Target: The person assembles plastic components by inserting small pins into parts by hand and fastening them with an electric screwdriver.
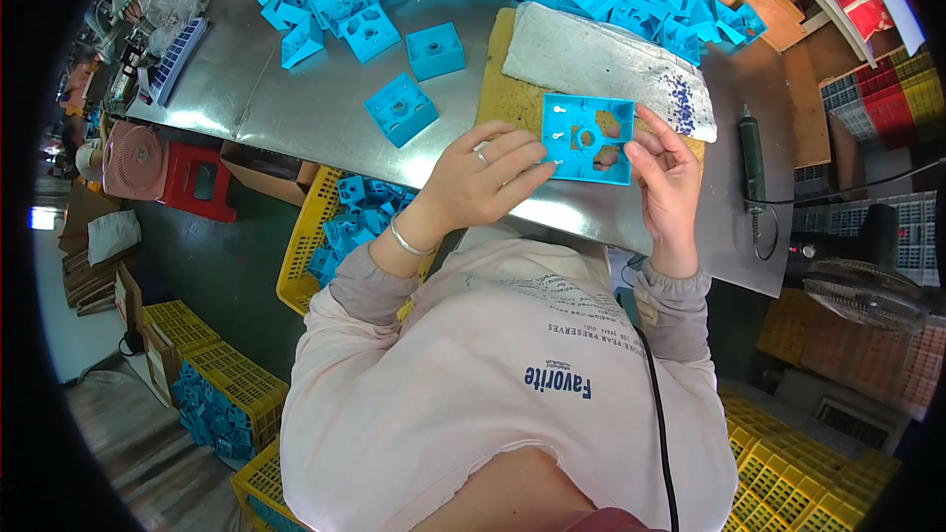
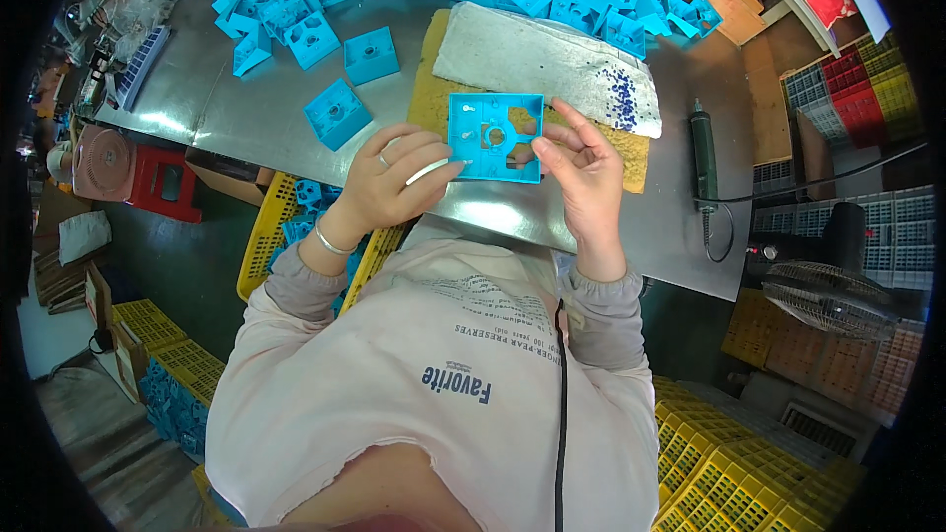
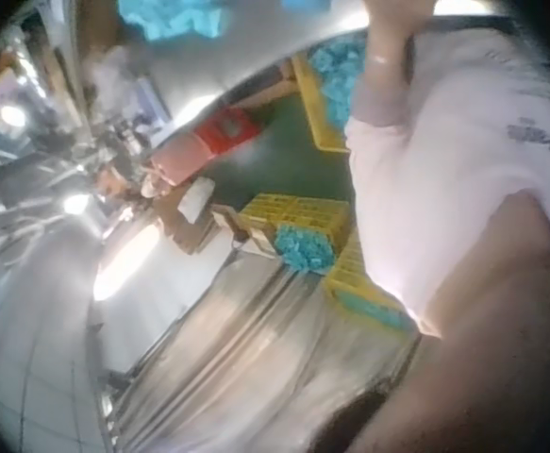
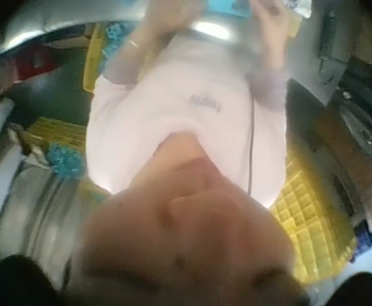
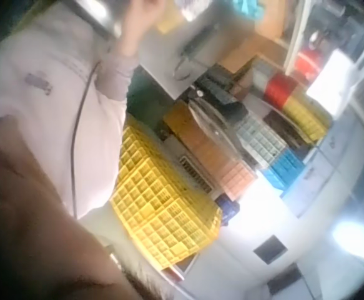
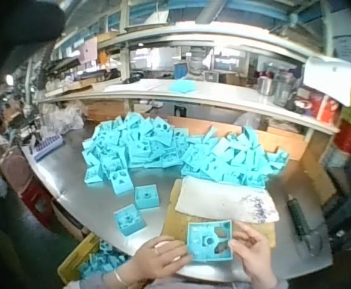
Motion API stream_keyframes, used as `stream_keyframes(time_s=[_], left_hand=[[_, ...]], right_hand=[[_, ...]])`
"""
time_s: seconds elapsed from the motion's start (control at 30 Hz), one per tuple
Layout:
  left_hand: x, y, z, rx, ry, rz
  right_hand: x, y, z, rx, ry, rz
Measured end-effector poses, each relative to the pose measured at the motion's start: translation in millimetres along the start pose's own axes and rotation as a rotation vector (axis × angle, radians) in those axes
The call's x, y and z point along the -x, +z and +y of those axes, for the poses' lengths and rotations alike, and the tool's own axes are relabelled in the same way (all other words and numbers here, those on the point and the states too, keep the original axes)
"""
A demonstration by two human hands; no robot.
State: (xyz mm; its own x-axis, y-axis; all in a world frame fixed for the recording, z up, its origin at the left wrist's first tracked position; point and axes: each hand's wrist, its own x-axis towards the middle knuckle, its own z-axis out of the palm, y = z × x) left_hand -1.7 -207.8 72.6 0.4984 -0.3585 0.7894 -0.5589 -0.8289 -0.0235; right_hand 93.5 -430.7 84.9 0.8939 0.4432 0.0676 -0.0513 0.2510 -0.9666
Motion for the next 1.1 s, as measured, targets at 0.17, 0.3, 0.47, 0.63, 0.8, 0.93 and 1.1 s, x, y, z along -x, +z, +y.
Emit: stream_keyframes(time_s=[0.17, 0.3, 0.47, 0.63, 0.8, 0.93, 1.1], left_hand=[[0, -3, -2, -0.141, 0.21, -0.027], [-3, -5, -5, -0.09, 0.274, -0.045], [-2, -5, -7, 0.021, 0.422, -0.091], [1, -4, -7, 0.016, 0.41, -0.09], [5, -4, -6, 0.011, 0.388, -0.1], [14, 1, -5, 0.025, 0.377, -0.09], [23, 0, -4, 0.058, 0.372, -0.145]], right_hand=[[3, 2, -2, 0.018, 0.003, -0.021], [3, -3, 1, -0.039, 0.033, -0.082], [4, -8, 1, 0.008, 0.069, -0.152], [4, -6, 1, 0.032, 0.088, -0.163], [5, -3, 1, 0.063, 0.076, -0.153], [5, -2, 2, 0.081, 0.082, -0.157], [1, 1, 5, 0.144, 0.144, -0.192]])
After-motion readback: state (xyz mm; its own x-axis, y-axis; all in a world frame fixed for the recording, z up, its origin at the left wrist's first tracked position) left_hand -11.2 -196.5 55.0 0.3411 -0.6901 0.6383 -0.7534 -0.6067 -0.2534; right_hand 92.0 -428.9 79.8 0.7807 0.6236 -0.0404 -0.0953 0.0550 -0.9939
